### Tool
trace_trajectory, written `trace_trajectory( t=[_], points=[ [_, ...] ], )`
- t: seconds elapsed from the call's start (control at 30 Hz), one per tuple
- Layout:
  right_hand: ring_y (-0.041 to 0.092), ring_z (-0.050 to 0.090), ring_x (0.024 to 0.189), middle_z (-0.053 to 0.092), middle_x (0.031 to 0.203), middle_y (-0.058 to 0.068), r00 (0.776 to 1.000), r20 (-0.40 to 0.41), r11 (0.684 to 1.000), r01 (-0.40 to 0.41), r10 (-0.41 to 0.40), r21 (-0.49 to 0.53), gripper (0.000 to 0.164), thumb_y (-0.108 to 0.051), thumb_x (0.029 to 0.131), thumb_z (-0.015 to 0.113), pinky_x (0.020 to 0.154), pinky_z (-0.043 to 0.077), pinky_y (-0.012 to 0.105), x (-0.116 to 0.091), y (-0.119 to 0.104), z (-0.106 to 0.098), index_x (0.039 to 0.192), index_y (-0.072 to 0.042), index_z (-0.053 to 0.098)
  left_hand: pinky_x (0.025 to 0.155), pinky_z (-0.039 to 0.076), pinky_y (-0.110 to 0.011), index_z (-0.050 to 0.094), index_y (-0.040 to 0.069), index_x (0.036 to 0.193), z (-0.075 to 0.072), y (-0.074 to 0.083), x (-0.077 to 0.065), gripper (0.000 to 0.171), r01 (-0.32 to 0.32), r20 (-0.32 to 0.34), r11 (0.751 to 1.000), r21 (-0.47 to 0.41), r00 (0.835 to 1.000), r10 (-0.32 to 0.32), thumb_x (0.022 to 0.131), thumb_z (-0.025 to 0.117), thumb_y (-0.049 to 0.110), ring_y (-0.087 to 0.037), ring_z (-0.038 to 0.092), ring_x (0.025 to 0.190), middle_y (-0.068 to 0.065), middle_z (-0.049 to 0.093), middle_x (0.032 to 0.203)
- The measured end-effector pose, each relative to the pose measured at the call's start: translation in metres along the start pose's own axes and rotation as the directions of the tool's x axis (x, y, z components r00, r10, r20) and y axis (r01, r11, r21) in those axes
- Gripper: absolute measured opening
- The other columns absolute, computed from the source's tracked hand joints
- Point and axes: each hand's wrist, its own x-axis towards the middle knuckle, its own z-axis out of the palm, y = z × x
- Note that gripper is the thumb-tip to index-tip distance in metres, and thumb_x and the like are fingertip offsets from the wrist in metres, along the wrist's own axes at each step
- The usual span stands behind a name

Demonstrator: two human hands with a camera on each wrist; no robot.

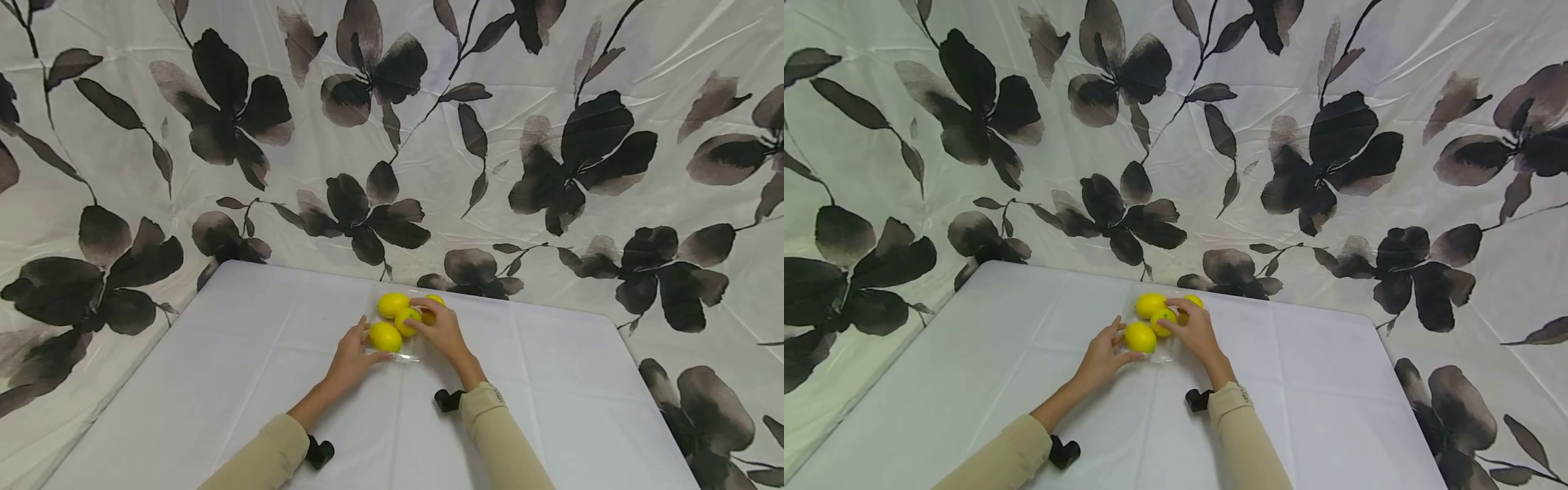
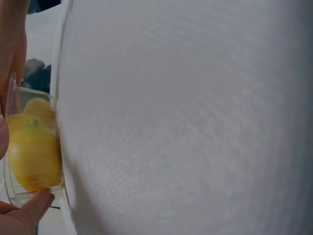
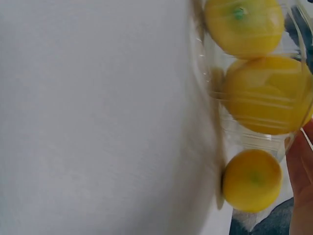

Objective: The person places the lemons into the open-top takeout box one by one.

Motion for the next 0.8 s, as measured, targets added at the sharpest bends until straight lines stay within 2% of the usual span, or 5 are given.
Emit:
trace_trajectory(
  t=[0.1,0.27,0.5,0.7,0.8],
  points=[
    [0.029,0.064,0.115,0.069,0.12,0.01,1.0,-0.023,0.999,-0.011,0.012,0.04,0.04,-0.022,0.083,0.081,0.103,0.052,0.042,0.002,0.003,-0.003,0.119,-0.008,0.07,0.104,0.049,-0.049,0.026,-0.01,0.151,0.0,-0.002,-0.001,0.099,0.002,0.003,1.0,-0.005,1.0,-0.002,0.079,0.084,0.026,-0.04,0.056,0.126,-0.028,0.047,0.145],
    [0.027,0.062,0.116,0.069,0.121,0.009,0.997,-0.078,0.999,-0.021,0.024,0.044,0.038,-0.022,0.085,0.079,0.105,0.05,0.042,0.007,0.011,-0.012,0.119,-0.009,0.07,0.104,0.049,-0.047,0.026,-0.009,0.151,0.0,-0.003,0.0,0.099,0.01,0.004,1.0,-0.001,1.0,-0.01,0.079,0.084,0.026,-0.04,0.056,0.126,-0.028,0.046,0.146],
    [0.026,0.056,0.126,0.065,0.128,0.01,0.981,-0.13,0.989,-0.143,0.145,0.028,0.039,-0.026,0.088,0.076,0.112,0.044,0.044,0.011,0.027,-0.02,0.122,-0.008,0.068,0.106,0.048,-0.046,0.026,-0.009,0.151,-0.001,-0.001,0.0,0.099,0.026,0.0,1.0,0.007,1.0,-0.026,0.079,0.084,0.025,-0.039,0.055,0.127,-0.027,0.047,0.145],
    [0.032,0.055,0.129,0.055,0.142,0.013,0.958,-0.044,0.957,-0.278,0.282,0.077,0.049,-0.026,0.089,0.075,0.109,0.047,0.045,0.011,0.039,-0.023,0.133,-0.01,0.061,0.108,0.046,-0.046,0.026,-0.008,0.151,0.001,-0.001,0.0,0.099,0.038,0.005,0.999,0.014,0.999,-0.038,0.079,0.084,0.025,-0.037,0.055,0.127,-0.025,0.049,0.144],
    [0.036,0.053,0.131,0.048,0.148,0.014,0.949,0.015,0.941,-0.315,0.315,0.122,0.054,-0.024,0.09,0.074,0.108,0.047,0.046,0.012,0.042,-0.025,0.138,-0.01,0.056,0.108,0.045,-0.046,0.026,-0.007,0.152,0.002,0.0,0.001,0.099,0.046,0.004,0.999,0.021,0.999,-0.047,0.079,0.084,0.026,-0.037,0.055,0.127,-0.024,0.049,0.144]
  ],
)
